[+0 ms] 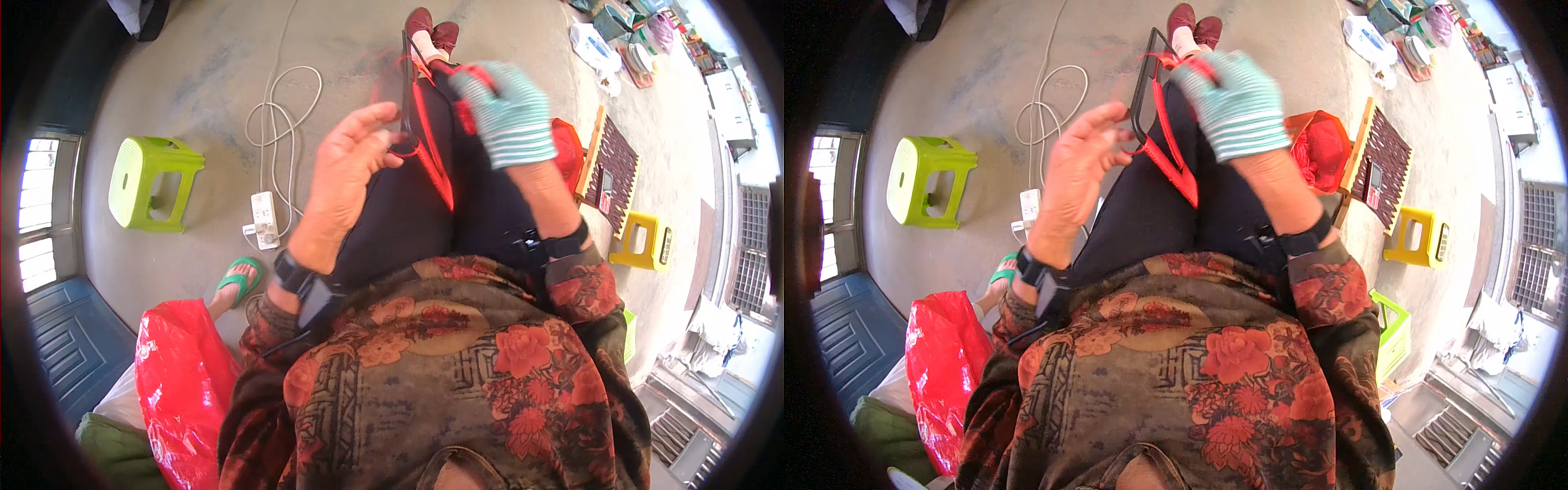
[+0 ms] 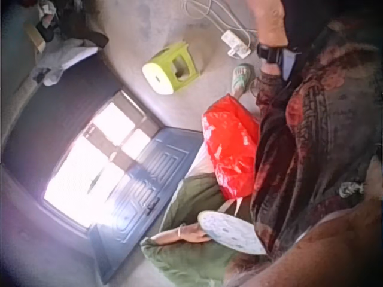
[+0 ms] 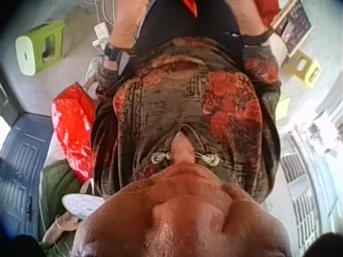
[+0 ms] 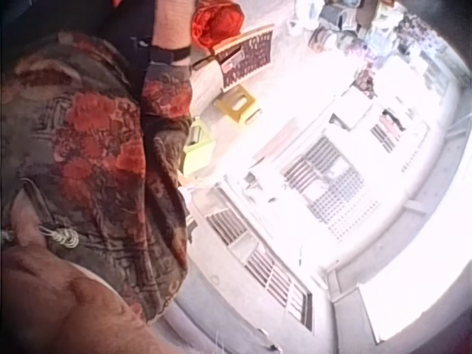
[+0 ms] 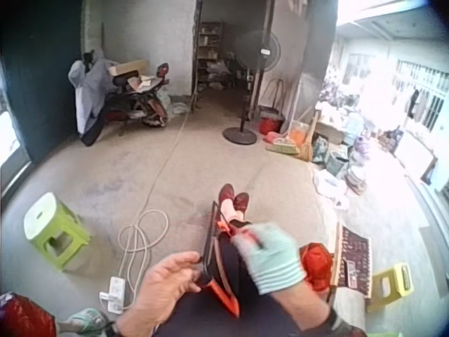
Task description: The recorder is winding red twine around a red plastic netting shuttle.
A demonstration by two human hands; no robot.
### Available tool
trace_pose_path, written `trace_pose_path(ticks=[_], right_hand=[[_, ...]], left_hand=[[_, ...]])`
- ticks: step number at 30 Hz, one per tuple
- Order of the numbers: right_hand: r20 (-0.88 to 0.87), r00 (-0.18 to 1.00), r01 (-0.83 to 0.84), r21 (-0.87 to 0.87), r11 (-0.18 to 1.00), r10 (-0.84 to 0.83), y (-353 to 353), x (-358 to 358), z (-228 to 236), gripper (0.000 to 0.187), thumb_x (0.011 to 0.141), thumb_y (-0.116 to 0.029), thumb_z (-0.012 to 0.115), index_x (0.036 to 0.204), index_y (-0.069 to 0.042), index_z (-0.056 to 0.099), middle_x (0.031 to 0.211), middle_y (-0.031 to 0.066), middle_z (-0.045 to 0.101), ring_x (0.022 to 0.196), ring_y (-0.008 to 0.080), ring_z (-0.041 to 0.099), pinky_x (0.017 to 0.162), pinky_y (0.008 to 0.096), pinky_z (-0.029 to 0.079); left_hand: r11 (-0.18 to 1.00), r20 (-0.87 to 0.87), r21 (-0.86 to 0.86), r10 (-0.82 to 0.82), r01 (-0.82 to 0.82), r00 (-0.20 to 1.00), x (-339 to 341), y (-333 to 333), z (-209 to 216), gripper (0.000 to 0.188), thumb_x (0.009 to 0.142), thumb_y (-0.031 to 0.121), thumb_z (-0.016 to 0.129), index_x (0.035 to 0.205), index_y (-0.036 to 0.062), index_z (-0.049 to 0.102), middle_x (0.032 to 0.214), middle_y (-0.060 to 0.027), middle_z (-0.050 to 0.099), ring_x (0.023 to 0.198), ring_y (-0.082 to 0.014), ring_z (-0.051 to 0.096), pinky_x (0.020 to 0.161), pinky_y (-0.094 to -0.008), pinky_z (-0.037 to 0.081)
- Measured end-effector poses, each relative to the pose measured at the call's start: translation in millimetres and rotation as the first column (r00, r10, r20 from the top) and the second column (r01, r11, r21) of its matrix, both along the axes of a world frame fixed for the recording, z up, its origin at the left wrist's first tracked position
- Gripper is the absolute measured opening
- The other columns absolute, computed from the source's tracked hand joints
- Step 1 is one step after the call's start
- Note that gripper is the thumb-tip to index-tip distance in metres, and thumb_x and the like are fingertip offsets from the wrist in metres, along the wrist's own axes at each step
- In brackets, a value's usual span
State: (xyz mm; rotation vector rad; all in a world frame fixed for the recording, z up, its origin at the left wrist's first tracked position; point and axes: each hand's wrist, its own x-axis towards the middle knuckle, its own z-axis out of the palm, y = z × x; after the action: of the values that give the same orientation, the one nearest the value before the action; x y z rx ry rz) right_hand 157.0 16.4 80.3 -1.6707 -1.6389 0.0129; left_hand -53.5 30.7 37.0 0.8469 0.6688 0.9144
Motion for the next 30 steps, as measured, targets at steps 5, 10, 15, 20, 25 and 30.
trace_pose_path(ticks=[5, 10, 15, 20, 25, 30], right_hand=[[-0.654, 0.756, -0.374, -0.410, 0.832, 0.018, -5, -30, -28, 0.043, 0.085, -0.029, 0.066, 0.119, -0.003, 0.057, 0.089, 0.0119, 0.065, 0.079, 0.0161, 0.061, 0.074, 0.0263, 0.049], [-0.568, 0.815, -0.288, -0.229, 0.930, 0.113, 6, 7, -30, 0.064, 0.077, -0.036, 0.074, 0.125, -0.002, 0.050, 0.101, 0.0156, 0.064, 0.093, 0.0251, 0.063, 0.085, 0.0327, 0.049], [0.254, 0.892, -0.386, -0.005, 0.922, 0.375, 19, -36, 19, 0.072, 0.062, -0.041, 0.079, 0.119, -0.004, 0.055, 0.124, 0.0179, 0.052, 0.115, 0.0361, 0.049, 0.099, 0.0443, 0.038], [-0.256, 0.685, -0.728, -0.274, 0.629, 0.682, -12, -44, 38, 0.024, 0.077, -0.022, 0.069, 0.089, -0.002, 0.066, 0.083, 0.0095, 0.066, 0.087, 0.0242, 0.063, 0.082, 0.0380, 0.048], [-0.982, -0.005, -0.790, 0.121, 0.601, 0.190, -63, -8, 20, 0.014, 0.086, -0.007, 0.061, 0.098, 0.001, 0.063, 0.090, 0.0099, 0.066, 0.083, 0.0182, 0.064, 0.076, 0.0303, 0.052], [-0.994, -0.022, -0.696, 0.095, 0.712, 0.110, -85, -13, 11, 0.015, 0.087, -0.004, 0.061, 0.101, 0.002, 0.062, 0.093, 0.0118, 0.066, 0.079, 0.0181, 0.065, 0.073, 0.0301, 0.053]], left_hand=[[0.981, -0.403, 0.174, -0.006, 0.083, 0.915, 12, -1, -28, 0.029, 0.088, 0.006, 0.059, 0.116, 0.0005, 0.057, 0.096, -0.0051, 0.064, 0.076, -0.0124, 0.062, 0.059, -0.0247, 0.052], [0.958, 0.029, -0.285, 0.040, -0.030, 0.999, -33, 16, -26, 0.022, 0.092, 0.018, 0.057, 0.108, 0.0024, 0.057, 0.099, -0.0082, 0.063, 0.076, -0.0142, 0.061, 0.059, -0.0265, 0.051], [0.993, 0.533, -0.104, 0.014, 0.049, 0.846, -75, 3, 76, 0.016, 0.094, 0.022, 0.052, 0.097, 0.0063, 0.054, 0.078, -0.0005, 0.050, 0.062, -0.0109, 0.046, 0.060, -0.0274, 0.042], [0.983, 0.423, 0.145, 0.038, -0.109, 0.905, -129, 14, 108, 0.021, 0.095, 0.027, 0.053, 0.100, 0.0064, 0.055, 0.072, -0.0004, 0.049, 0.068, -0.0088, 0.049, 0.062, -0.0254, 0.042], [0.936, -0.210, 0.080, 0.351, -0.341, 0.913, -111, 19, 48, 0.024, 0.095, 0.029, 0.054, 0.100, 0.0060, 0.058, 0.076, 0.0001, 0.057, 0.066, -0.0076, 0.054, 0.050, -0.0204, 0.039], [0.999, -0.343, -0.034, -0.030, 0.020, 0.939, -33, -2, 2, 0.027, 0.083, 0.020, 0.069, 0.101, 0.0028, 0.060, 0.071, 0.0010, 0.059, 0.055, -0.0060, 0.051, 0.047, -0.0211, 0.040]])
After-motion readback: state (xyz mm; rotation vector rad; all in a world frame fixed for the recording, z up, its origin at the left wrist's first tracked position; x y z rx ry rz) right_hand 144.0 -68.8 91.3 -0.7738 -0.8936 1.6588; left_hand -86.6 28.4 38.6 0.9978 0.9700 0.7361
